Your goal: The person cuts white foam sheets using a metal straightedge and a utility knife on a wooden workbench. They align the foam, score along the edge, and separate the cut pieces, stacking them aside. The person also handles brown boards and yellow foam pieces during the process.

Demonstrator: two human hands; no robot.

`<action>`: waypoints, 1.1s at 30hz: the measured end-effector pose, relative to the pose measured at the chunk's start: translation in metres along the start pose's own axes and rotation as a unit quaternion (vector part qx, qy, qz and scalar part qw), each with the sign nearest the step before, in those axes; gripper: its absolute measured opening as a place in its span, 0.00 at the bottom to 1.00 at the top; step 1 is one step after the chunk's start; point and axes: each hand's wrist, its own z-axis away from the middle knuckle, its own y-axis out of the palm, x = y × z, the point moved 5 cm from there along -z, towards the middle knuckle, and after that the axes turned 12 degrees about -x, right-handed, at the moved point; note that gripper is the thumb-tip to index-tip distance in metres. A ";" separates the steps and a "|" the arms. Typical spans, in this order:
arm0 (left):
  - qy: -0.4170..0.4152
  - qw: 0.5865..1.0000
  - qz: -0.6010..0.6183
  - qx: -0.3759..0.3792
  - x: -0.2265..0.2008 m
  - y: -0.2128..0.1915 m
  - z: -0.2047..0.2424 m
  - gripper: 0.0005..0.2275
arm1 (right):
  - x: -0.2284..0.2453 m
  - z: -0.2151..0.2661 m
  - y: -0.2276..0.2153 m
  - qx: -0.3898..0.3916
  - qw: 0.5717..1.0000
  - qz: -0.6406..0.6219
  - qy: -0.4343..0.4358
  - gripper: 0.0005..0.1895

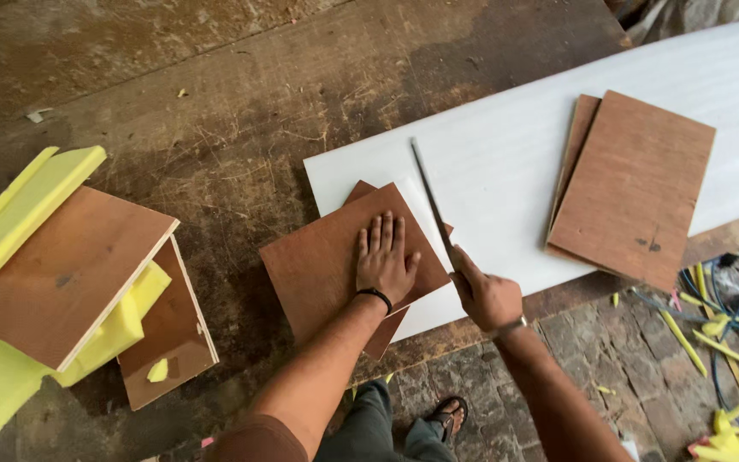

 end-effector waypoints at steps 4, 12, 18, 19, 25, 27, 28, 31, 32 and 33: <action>-0.031 0.997 -0.005 0.074 -0.002 -0.001 0.000 0.38 | -0.008 -0.028 0.033 0.105 0.992 0.059 -0.041 0.25; -0.046 0.997 0.004 0.069 -0.007 -0.017 -0.003 0.38 | 0.013 -0.057 0.067 0.064 0.990 0.057 -0.115 0.25; -0.050 0.997 -0.002 0.050 -0.004 -0.015 0.002 0.37 | 0.025 -0.078 0.066 -0.110 0.978 -0.023 -0.175 0.24; -0.047 0.997 -0.016 0.060 -0.004 -0.012 0.002 0.37 | 0.021 -0.076 0.068 -0.081 0.983 -0.003 -0.167 0.24; -0.038 0.996 -0.041 0.074 0.000 0.000 -0.003 0.38 | -0.005 -0.013 0.056 0.058 0.992 -0.005 -0.115 0.24; -0.037 0.995 -0.041 0.082 0.001 0.003 -0.002 0.39 | -0.017 0.020 0.048 0.062 0.991 -0.007 -0.114 0.25; -0.038 0.995 -0.039 0.081 0.001 0.004 -0.002 0.38 | -0.021 0.037 0.046 0.058 0.992 -0.008 -0.116 0.26; -0.042 0.996 -0.038 0.076 0.001 0.004 -0.002 0.38 | -0.043 0.095 0.046 0.143 0.985 0.043 -0.086 0.28; -0.042 0.996 -0.038 0.074 0.001 0.004 -0.001 0.38 | -0.051 0.117 0.046 0.186 0.978 0.069 -0.069 0.29; -0.042 0.996 -0.039 0.072 0.001 0.004 -0.001 0.39 | -0.054 0.135 0.036 0.139 0.986 0.046 -0.084 0.30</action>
